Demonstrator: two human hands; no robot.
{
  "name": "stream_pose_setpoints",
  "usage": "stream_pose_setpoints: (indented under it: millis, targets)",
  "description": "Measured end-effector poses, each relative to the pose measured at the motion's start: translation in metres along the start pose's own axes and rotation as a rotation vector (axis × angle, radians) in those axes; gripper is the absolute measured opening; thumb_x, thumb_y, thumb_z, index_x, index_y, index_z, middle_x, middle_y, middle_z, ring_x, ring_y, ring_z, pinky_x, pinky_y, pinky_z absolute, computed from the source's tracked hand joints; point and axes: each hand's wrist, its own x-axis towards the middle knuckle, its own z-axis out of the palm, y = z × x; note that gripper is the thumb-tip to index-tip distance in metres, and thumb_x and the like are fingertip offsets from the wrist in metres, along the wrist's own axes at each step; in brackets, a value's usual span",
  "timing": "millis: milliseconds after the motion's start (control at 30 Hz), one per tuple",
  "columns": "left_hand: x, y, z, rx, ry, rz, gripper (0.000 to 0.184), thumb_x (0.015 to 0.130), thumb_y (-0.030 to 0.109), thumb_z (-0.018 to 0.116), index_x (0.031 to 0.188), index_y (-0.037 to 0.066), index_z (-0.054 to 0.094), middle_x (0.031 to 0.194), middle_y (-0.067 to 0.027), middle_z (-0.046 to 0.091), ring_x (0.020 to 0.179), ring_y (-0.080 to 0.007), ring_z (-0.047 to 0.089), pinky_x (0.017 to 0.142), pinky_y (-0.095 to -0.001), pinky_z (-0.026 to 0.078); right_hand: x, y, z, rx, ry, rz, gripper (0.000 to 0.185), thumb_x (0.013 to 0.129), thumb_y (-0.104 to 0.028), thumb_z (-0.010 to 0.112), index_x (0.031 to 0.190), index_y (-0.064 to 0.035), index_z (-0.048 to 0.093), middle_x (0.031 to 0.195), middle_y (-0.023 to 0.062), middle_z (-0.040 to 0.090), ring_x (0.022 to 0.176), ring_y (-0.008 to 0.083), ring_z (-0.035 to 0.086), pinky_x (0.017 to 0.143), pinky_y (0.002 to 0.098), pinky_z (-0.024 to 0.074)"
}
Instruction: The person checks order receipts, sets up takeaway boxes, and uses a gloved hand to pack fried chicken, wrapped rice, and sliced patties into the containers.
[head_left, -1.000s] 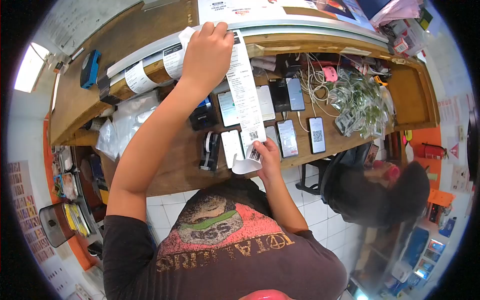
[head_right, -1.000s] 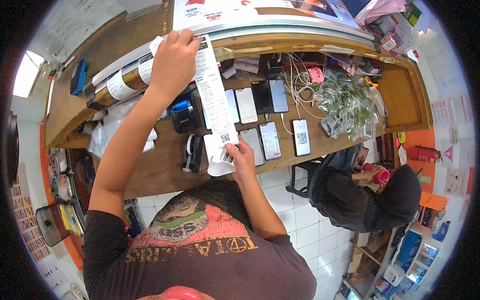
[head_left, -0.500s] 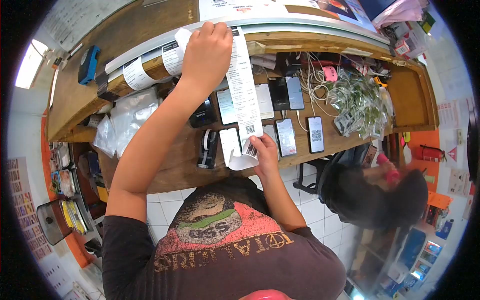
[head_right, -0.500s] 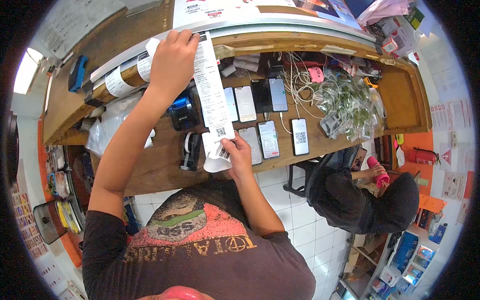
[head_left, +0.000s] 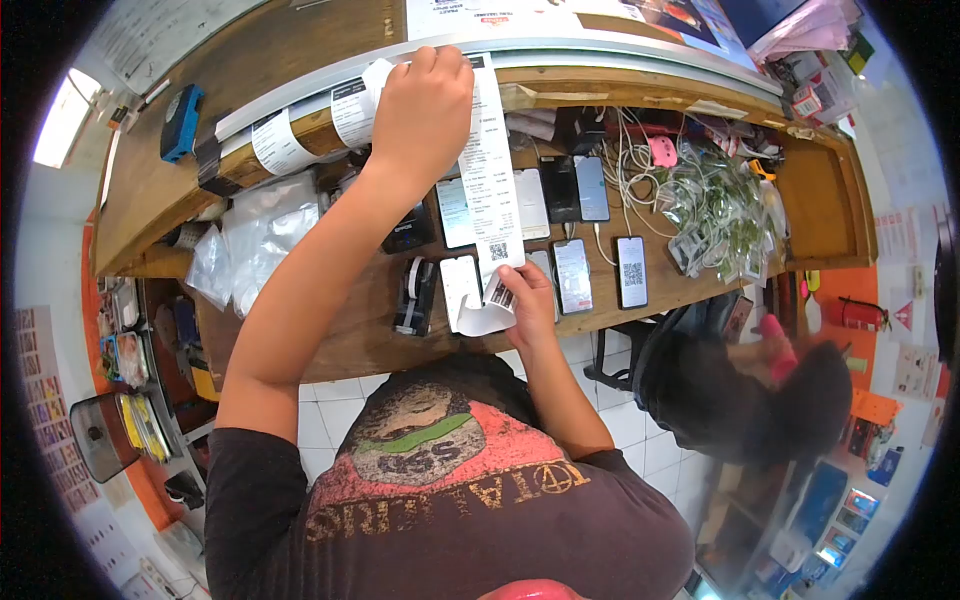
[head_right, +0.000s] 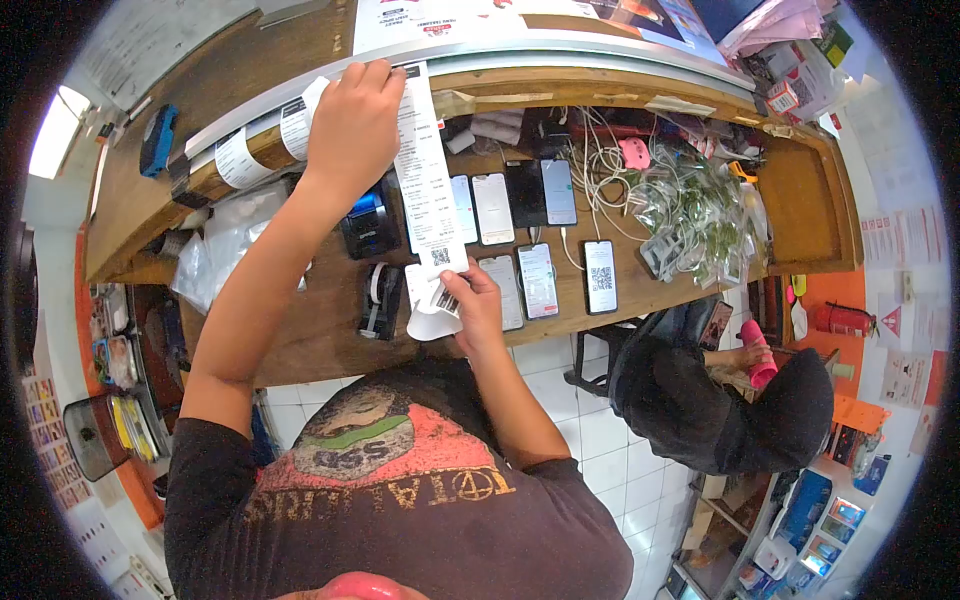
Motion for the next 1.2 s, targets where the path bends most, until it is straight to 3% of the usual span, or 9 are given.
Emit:
stream_pose_setpoints:
  millis: [200, 267, 500, 567, 600, 900, 1000, 1100, 1200]
  targets:
    - [0.002, -0.005, 0.001, -0.04, 0.07, -0.011, 0.035, 0.074, 0.003, 0.061, 0.108, 0.002, 0.066, 0.101, -0.0068, 0.062, 0.097, -0.0241, 0.058, 0.082, -0.0362, 0.048, 0.003, -0.002, 0.0, -0.028, -0.019, -0.035, 0.017, 0.087, -0.009, 0.069, 0.103, -0.0024, 0.065, 0.096, 0.0062, 0.069, 0.084, 0.0139, 0.066, 0.077, 0.0303, 0.0531]
    - [0.001, -0.007, 0.0, -0.063, 0.027, -0.009, 0.033, 0.075, 0.002, 0.06, 0.107, 0.002, 0.067, 0.102, -0.0065, 0.063, 0.098, -0.0238, 0.059, 0.082, -0.0361, 0.048, 0.003, -0.003, 0.001, -0.028, -0.037, -0.019, 0.017, 0.088, -0.006, 0.066, 0.103, 0.0009, 0.067, 0.1, 0.0024, 0.066, 0.09, 0.0121, 0.063, 0.079, 0.0285, 0.0515]
    - [0.001, -0.01, 0.0, -0.106, -0.019, -0.021, 0.032, 0.075, 0.002, 0.06, 0.107, 0.002, 0.068, 0.103, -0.0062, 0.063, 0.098, -0.0244, 0.058, 0.083, -0.0366, 0.047, 0.004, 0.001, -0.002, -0.023, -0.027, -0.008, 0.016, 0.088, -0.006, 0.066, 0.102, 0.0005, 0.067, 0.099, 0.0037, 0.067, 0.088, 0.0124, 0.064, 0.079, 0.0286, 0.052]
    - [0.0, -0.011, 0.006, -0.048, 0.099, 0.014, 0.016, 0.077, 0.006, 0.06, 0.091, 0.005, 0.066, 0.095, -0.0056, 0.061, 0.092, -0.0217, 0.058, 0.078, -0.034, 0.047, 0.001, -0.001, 0.001, 0.01, -0.019, 0.0, 0.016, 0.087, -0.006, 0.067, 0.102, -0.0002, 0.067, 0.099, 0.0046, 0.068, 0.087, 0.0125, 0.064, 0.078, 0.0285, 0.0525]
    - [0.0, -0.01, 0.007, -0.047, 0.1, 0.012, 0.016, 0.077, 0.006, 0.06, 0.091, 0.005, 0.066, 0.095, -0.0056, 0.061, 0.092, -0.0217, 0.058, 0.078, -0.034, 0.047, 0.001, 0.0, 0.001, 0.009, -0.021, -0.001, 0.016, 0.087, -0.006, 0.067, 0.102, -0.0002, 0.067, 0.099, 0.0046, 0.068, 0.087, 0.0125, 0.064, 0.078, 0.0285, 0.0525]
    - [-0.001, -0.012, -0.003, -0.099, 0.055, 0.008, 0.026, 0.077, 0.007, 0.06, 0.102, 0.005, 0.067, 0.097, -0.0054, 0.061, 0.094, -0.0221, 0.058, 0.078, -0.0341, 0.048, -0.001, -0.001, 0.007, -0.012, -0.003, -0.023, 0.018, 0.088, -0.007, 0.067, 0.105, -0.0008, 0.067, 0.099, 0.0064, 0.069, 0.085, 0.0126, 0.066, 0.076, 0.029, 0.0535]
    - [0.0, -0.012, 0.0, -0.098, 0.078, -0.016, 0.03, 0.076, 0.007, 0.06, 0.105, 0.005, 0.068, 0.1, -0.0061, 0.062, 0.095, -0.0222, 0.059, 0.079, -0.0344, 0.049, -0.001, -0.003, 0.013, -0.004, 0.019, -0.018, 0.017, 0.088, -0.009, 0.067, 0.104, -0.0038, 0.065, 0.095, 0.0028, 0.067, 0.079, 0.0108, 0.063, 0.07, 0.0268, 0.052]
    - [-0.002, -0.014, -0.011, -0.222, 0.006, -0.058, 0.042, 0.074, -0.002, 0.056, 0.114, 0.005, 0.066, 0.11, -0.0096, 0.063, 0.099, -0.0282, 0.058, 0.086, -0.0386, 0.048, 0.004, -0.001, 0.012, -0.092, 0.054, -0.169, 0.023, 0.09, -0.011, 0.065, 0.112, -0.006, 0.063, 0.097, -0.0001, 0.063, 0.077, 0.0092, 0.059, 0.065, 0.0253, 0.0497]
    - [-0.02, -0.019, -0.036, -0.514, 0.185, -0.033, 0.054, 0.072, -0.008, 0.051, 0.124, 0.004, 0.057, 0.119, -0.012, 0.061, 0.099, -0.0295, 0.057, 0.092, -0.0382, 0.046, 0.005, 0.013, -0.005, -0.186, 0.266, -0.113, 0.028, 0.09, -0.011, 0.058, 0.118, -0.0073, 0.058, 0.094, -0.0015, 0.057, 0.077, 0.0079, 0.055, 0.067, 0.023, 0.0454]
